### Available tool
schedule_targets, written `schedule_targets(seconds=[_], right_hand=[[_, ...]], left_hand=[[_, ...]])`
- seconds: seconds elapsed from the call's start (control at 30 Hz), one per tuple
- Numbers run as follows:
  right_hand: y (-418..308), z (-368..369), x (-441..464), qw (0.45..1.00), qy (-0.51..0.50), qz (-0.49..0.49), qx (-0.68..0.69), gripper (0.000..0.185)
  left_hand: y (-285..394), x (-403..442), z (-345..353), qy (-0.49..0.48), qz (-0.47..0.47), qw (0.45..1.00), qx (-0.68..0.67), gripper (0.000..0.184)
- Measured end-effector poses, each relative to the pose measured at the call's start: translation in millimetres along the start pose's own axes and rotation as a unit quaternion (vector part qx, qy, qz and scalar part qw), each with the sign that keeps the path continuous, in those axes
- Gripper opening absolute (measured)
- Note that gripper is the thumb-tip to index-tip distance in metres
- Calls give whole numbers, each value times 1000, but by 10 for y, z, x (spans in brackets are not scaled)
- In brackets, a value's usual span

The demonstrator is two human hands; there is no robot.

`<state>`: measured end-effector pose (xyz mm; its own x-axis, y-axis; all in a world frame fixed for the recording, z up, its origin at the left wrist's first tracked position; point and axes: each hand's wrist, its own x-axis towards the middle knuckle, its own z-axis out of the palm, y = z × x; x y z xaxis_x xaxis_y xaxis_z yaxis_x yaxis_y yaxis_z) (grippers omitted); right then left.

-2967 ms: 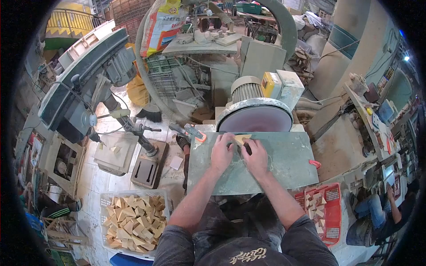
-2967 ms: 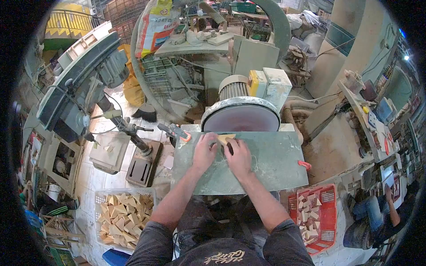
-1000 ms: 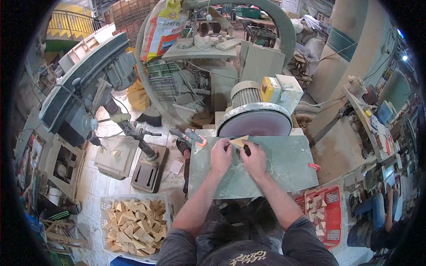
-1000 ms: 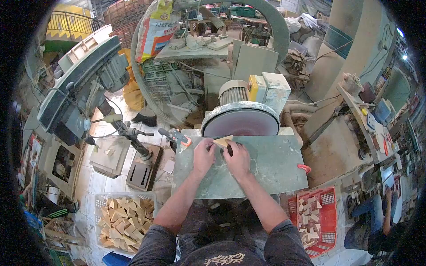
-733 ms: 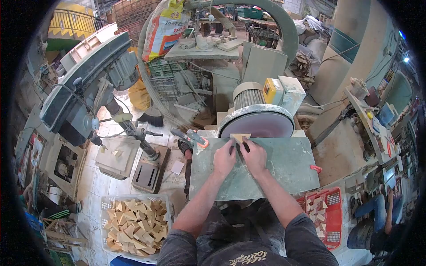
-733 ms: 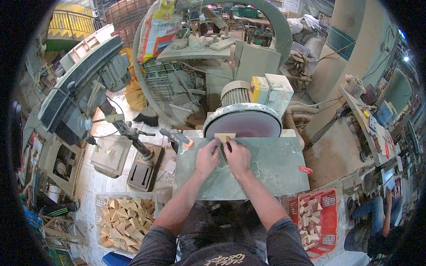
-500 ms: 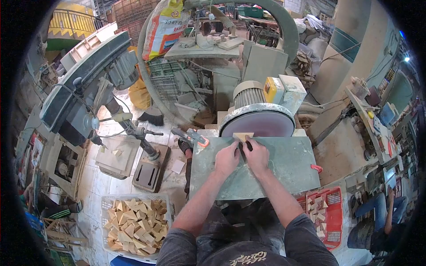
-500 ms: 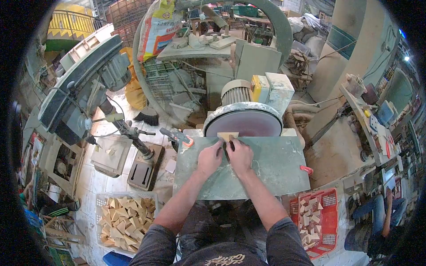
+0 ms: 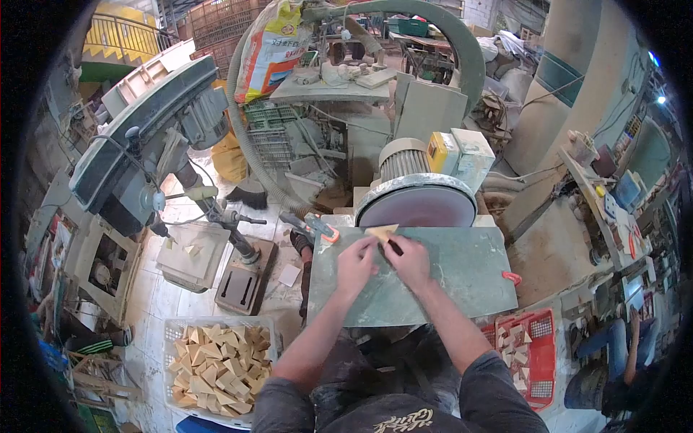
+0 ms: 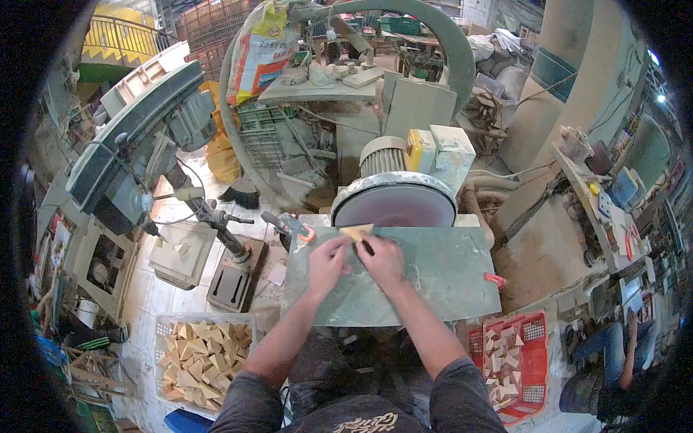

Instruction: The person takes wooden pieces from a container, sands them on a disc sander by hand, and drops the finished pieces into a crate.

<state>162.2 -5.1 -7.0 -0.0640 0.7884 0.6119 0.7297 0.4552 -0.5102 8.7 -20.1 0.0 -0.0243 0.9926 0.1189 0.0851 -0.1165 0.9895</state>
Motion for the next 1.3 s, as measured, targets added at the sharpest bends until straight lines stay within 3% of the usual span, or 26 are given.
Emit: schedule_targets(seconds=[0.03,0.17,0.27,0.33,0.4,0.43,0.47,0.5,0.57,0.6,0.63,0.67,0.7,0.73,0.77,0.8,0.83,0.87,0.9,0.97,1.0,1.03,1.07,1.17,1.23,1.3], right_hand=[[18,-8,-19,999,-8,-30,40,25],[-20,-92,-40,995,-40,-47,74,25],[-238,-216,-90,985,-10,27,168,24],[-364,-263,-65,968,22,74,238,25],[-471,-357,-178,831,77,255,488,40],[-618,-370,-205,832,70,253,488,40],[-849,-341,-220,747,61,314,583,54],[-1087,-342,-254,648,53,369,664,68],[-1681,-492,-426,837,9,119,534,71],[-1742,-838,-245,786,-66,176,588,83],[-1608,-941,-181,789,-61,168,588,83],[-1513,-1045,-221,841,-26,15,540,76],[-1493,-1107,-312,868,8,-130,479,70],[-1476,-1011,-328,940,-6,-153,306,70],[-1356,-888,-367,941,-6,-152,303,70],[-1217,-741,-439,948,-24,-53,312,70],[-1129,-668,-456,945,-44,43,320,69],[-1058,-738,-429,969,-33,54,238,60],[-1027,-779,-449,969,-38,64,235,60],[-973,-891,-552,885,-90,163,427,48],[-1086,-1018,-513,848,-99,185,486,37],[-1145,-1118,-518,847,-111,209,476,37],[-1184,-1199,-514,823,-133,153,530,34],[-1444,-1524,-345,779,-136,39,611,25],[-1471,-1620,-191,740,-160,-59,651,22],[-1719,-1679,-172,745,-137,-33,651,23]], left_hand=[[55,-145,-120,5,0,1000,-27,27],[360,-994,-950,-204,-219,938,-176,26],[455,-1476,-1311,-246,-261,921,-150,26],[825,-1633,-1268,-46,-131,975,-171,27],[1069,-1512,-1057,95,106,975,-172,36],[1194,-1379,-981,91,204,974,20,43],[1272,-1259,-870,82,291,930,210,50],[1070,-1154,-536,8,294,935,196,55],[860,-1029,-132,-70,295,935,182,61],[874,-963,-99,-73,255,961,75,65],[888,-861,-50,-71,217,973,-36,70],[936,-914,-4,-71,211,974,-38,70],[1049,-1055,26,-104,119,975,-157,76],[1177,-1122,60,-134,36,952,-273,81],[1240,-1147,84,-161,-45,908,-384,86],[1203,-1193,20,-124,35,959,-253,82],[1291,-1193,-117,-123,35,958,-256,82],[1488,-1186,-316,-166,117,960,-194,84],[1662,-1217,-499,-209,189,950,-132,86],[1968,-1284,-863,-44,349,933,77,85],[2005,-1316,-955,133,421,872,212,97],[2172,-1184,-1247,87,557,816,132,97],[2432,-1005,-908,283,591,752,-72,84],[2164,-1047,-870,278,558,777,-88,83],[2090,-985,-786,295,571,759,-107,83],[1979,-1099,-721,292,535,784,-116,83]])
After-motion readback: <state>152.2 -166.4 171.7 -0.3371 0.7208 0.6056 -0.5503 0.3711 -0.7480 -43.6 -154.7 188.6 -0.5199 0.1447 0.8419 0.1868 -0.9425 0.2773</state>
